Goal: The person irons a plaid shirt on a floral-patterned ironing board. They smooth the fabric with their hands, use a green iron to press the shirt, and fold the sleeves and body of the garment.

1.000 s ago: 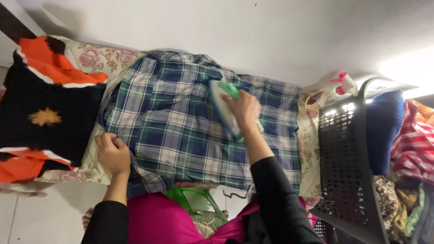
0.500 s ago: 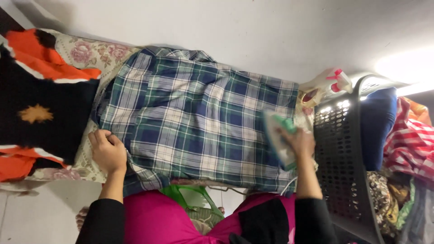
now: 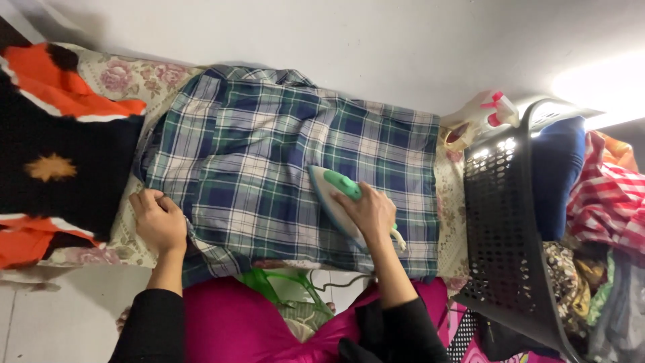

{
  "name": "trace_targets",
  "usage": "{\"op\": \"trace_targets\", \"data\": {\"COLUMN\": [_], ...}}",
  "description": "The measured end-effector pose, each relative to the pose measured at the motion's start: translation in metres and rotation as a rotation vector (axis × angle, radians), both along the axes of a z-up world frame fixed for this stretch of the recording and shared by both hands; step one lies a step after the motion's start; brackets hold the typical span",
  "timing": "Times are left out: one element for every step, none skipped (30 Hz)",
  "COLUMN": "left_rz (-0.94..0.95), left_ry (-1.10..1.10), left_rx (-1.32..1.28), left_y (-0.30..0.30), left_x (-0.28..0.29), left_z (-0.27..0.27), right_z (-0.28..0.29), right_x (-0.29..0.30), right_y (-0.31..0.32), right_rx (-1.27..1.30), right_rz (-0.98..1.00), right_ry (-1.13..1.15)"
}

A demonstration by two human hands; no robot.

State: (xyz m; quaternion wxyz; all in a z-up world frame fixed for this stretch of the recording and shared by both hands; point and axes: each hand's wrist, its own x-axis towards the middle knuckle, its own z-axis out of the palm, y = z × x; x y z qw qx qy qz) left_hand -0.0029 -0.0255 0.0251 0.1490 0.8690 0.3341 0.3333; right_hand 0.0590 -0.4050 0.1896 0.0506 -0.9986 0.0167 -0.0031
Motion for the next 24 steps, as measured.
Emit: {"op": "trace_targets", "data": {"left_rz": [-0.007, -0.015, -0.019, -0.018, -0.017, -0.02, -0.001, 0.019, 0.015, 0.012, 0.009, 0.005, -0.003, -0.011, -0.012, -0.022, -0.032, -0.033, -0.017, -0.002, -0.002, -0.01, -0.019, -0.021], "left_ry": [0.003, 0.007, 0.003, 0.01, 0.022, 0.023, 0.021, 0.018, 0.024, 0.022, 0.018, 0.02, 0.005, -0.01, -0.012, 0.0, 0.01, 0.008, -0.002, -0.011, -0.005, -0.019, -0.036, -0.035], "left_rx": [-0.003, -0.005, -0.005, 0.013, 0.029, 0.026, 0.054, 0.081, 0.082, 0.094, 0.11, 0.114, 0.096, 0.078, 0.079, 0.058, 0.036, 0.036, 0.04, 0.044, 0.043, 0.054, 0.067, 0.066], "left_y": [0.001, 0.003, 0.006, 0.01, 0.012, 0.013, 0.014, 0.015, 0.014, 0.013, 0.013, 0.012, 0.011, 0.011, 0.011, 0.011, 0.011, 0.012, 0.011, 0.011, 0.011, 0.011, 0.011, 0.012], "left_x": [0.0, 0.001, 0.003, 0.004, 0.003, 0.005, 0.006, 0.006, 0.006, 0.005, 0.006, 0.003, 0.003, 0.003, 0.002, 0.001, 0.001, 0.005, 0.005, 0.005, 0.004, 0.003, 0.005, 0.004], "left_z": [-0.001, -0.003, -0.008, -0.014, -0.021, -0.025, -0.03, -0.034, -0.032, -0.029, -0.025, -0.024, -0.023, -0.022, -0.021, -0.021, -0.021, -0.019, -0.019, -0.019, -0.019, -0.019, -0.018, -0.019], "right_z": [-0.007, -0.013, -0.005, 0.003, 0.011, 0.019, 0.027, 0.035, 0.024, 0.012, 0.001, -0.007, -0.015, -0.023, -0.014, -0.005, 0.003, -0.008, -0.02, -0.032, -0.037, -0.041, -0.044, -0.04], "right_x": [0.006, 0.012, -0.001, -0.014, -0.029, -0.035, -0.043, -0.05, -0.045, -0.041, -0.035, -0.028, -0.018, -0.009, -0.005, 0.0, 0.004, 0.01, 0.013, 0.015, 0.015, 0.014, 0.015, 0.013], "right_y": [0.003, 0.007, 0.024, 0.043, 0.06, 0.072, 0.084, 0.095, 0.097, 0.099, 0.101, 0.097, 0.093, 0.09, 0.076, 0.062, 0.048, 0.021, -0.007, -0.036, -0.067, -0.098, -0.129, -0.154], "right_rx": [-0.014, -0.028, -0.028, 0.008, 0.043, 0.041, 0.106, 0.171, 0.173, 0.173, 0.174, 0.179, 0.132, 0.085, 0.086, 0.091, 0.094, 0.093, 0.013, -0.068, -0.069, -0.082, -0.093, -0.093], "right_rz": [0.033, 0.066, 0.062, 0.128, 0.196, 0.192, 0.303, 0.414, 0.41, 0.385, 0.36, 0.356, 0.264, 0.172, 0.171, 0.105, 0.039, 0.038, -0.048, -0.134, -0.134, -0.191, -0.249, -0.251], "right_ry": [0.065, 0.13, 0.127, 0.154, 0.186, 0.187, 0.167, 0.146, 0.151, 0.082, 0.009, 0.01, 0.031, 0.053, 0.05, 0.05, 0.049, 0.047, 0.01, -0.027, -0.022, -0.09, -0.163, -0.162]}}
